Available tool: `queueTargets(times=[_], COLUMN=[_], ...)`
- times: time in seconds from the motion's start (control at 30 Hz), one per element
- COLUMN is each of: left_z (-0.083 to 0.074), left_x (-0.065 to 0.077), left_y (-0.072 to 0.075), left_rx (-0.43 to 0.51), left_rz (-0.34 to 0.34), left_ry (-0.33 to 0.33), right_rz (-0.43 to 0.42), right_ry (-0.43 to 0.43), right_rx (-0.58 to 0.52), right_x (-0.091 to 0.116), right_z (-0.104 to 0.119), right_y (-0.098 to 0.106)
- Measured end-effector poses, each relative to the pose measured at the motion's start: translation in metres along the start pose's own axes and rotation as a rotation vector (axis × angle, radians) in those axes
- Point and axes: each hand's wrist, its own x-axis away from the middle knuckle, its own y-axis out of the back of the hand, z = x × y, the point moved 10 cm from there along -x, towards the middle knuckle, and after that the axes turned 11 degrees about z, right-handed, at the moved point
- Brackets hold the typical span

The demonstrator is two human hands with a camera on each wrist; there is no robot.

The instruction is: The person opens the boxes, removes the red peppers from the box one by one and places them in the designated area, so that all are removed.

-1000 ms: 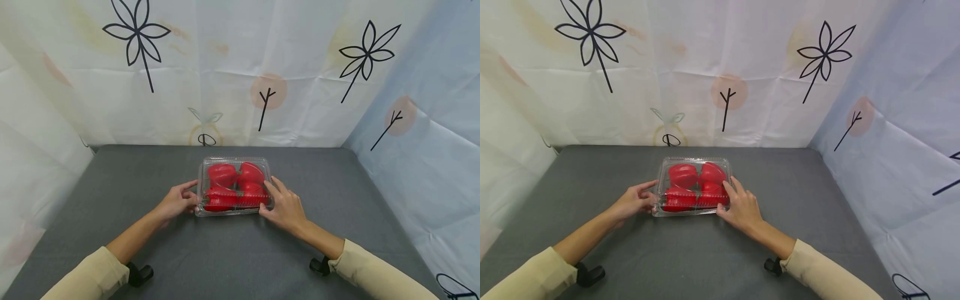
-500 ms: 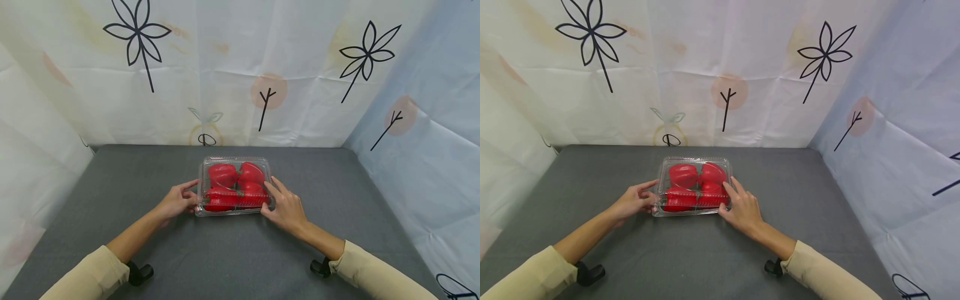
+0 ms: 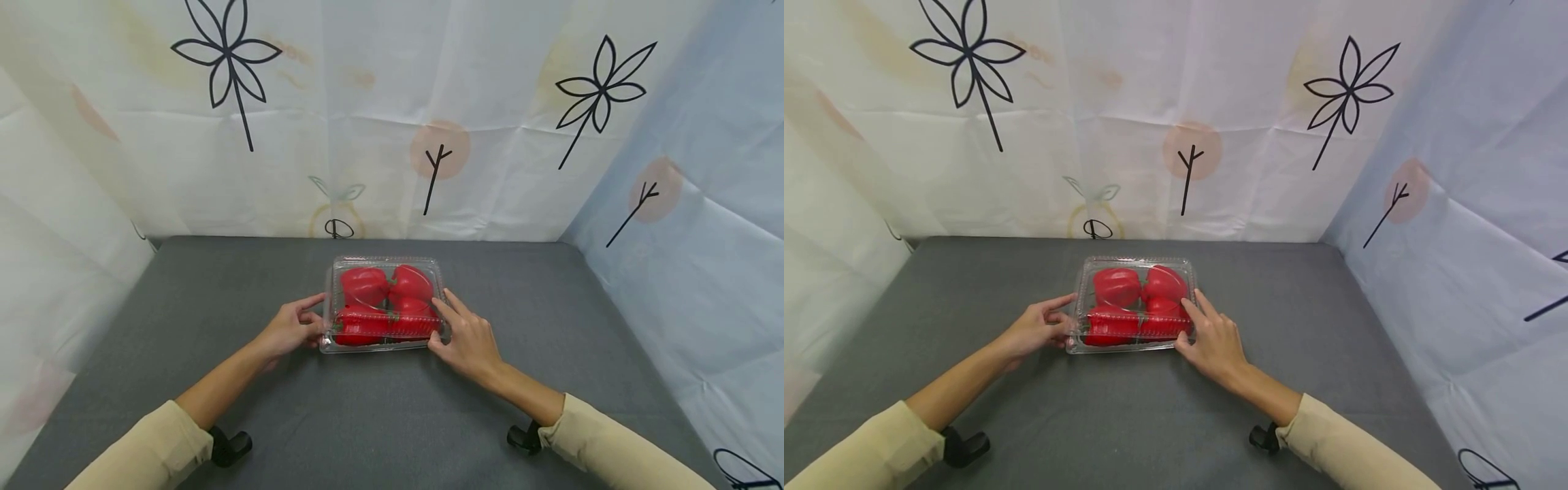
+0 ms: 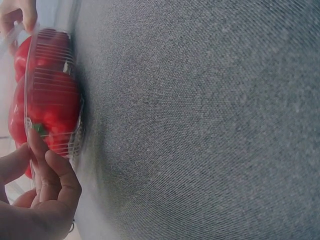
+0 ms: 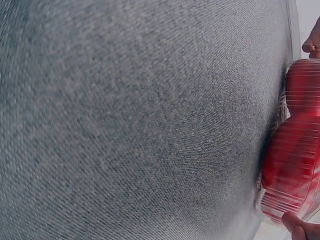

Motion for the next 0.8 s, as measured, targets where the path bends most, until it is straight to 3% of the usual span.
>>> queueTargets(times=[0.37,0.63,0.8], left_z=[0.0008,0.0003,0.0032], left_x=[-0.0002,0.0031,0.0070], left_y=[-0.0002,0.0010,-0.0013], left_rx=[-0.001,-0.036,-0.021], left_rz=[-0.002,-0.009,-0.007], left_ry=[0.018,-0.006,-0.009], right_rz=[-0.012,-0.063,-0.035], right_ry=[0.000,0.089,0.098], right_rx=[-0.016,0.050,0.031], right_x=[0.0004,0.0054,0.0055], right_z=[0.0002,0.0030,0.0017], right_y=[0.0014,0.0079,0.0084])
